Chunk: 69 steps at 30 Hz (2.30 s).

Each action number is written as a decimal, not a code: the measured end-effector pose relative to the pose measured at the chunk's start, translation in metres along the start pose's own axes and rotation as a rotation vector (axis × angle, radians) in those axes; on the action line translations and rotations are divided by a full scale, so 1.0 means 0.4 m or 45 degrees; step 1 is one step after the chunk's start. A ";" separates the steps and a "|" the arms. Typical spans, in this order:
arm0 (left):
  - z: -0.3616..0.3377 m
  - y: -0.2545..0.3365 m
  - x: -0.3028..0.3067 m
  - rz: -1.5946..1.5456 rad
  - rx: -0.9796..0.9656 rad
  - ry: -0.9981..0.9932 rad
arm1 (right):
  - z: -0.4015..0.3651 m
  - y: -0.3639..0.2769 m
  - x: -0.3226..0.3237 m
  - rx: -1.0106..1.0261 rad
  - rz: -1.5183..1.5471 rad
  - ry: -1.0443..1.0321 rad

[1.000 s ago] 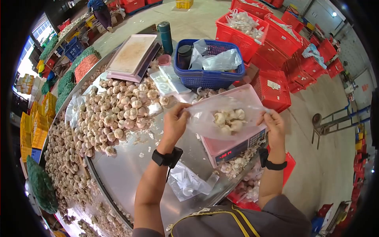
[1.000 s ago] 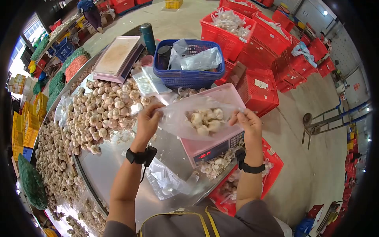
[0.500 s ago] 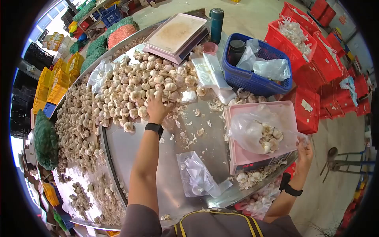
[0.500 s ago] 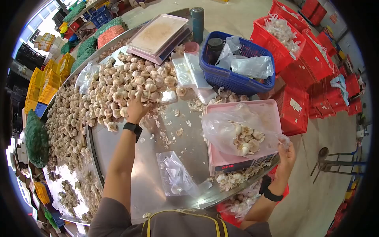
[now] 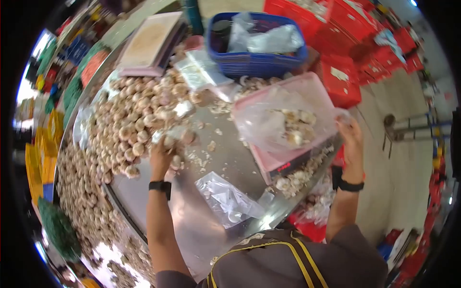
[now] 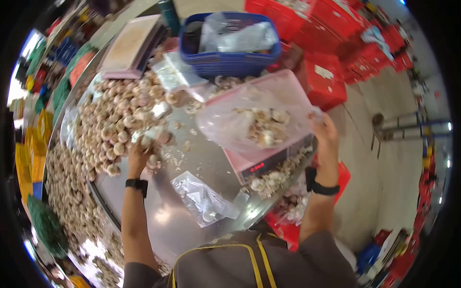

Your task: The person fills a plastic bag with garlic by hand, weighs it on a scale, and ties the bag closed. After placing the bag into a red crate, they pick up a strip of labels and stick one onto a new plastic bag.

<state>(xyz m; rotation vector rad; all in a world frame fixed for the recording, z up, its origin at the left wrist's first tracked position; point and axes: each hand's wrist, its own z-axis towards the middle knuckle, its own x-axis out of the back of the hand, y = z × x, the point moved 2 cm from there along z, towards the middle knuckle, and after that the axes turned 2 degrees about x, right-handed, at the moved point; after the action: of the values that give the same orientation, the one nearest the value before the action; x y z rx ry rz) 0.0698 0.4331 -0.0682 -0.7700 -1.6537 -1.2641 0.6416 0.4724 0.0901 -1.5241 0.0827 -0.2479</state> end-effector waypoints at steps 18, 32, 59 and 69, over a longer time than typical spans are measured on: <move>-0.336 0.862 0.188 -1.038 -0.522 -1.208 | -0.021 -0.033 -0.039 0.211 -0.217 -0.122; -0.174 0.900 0.098 -0.013 -0.956 -0.112 | -0.003 -0.014 -0.011 0.086 0.204 -0.266; -0.256 0.816 0.164 0.547 -1.146 -0.134 | 0.113 0.010 -0.043 0.017 0.204 -0.350; -0.458 0.547 0.552 0.385 -0.470 0.530 | -0.050 -0.416 -0.197 0.125 0.721 -1.141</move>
<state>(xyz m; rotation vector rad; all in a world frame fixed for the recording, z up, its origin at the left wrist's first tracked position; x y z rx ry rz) 0.2198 0.3119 0.2365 -0.8671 -0.9450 -1.4111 0.5427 0.4651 0.2466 -1.3331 -0.2077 0.8687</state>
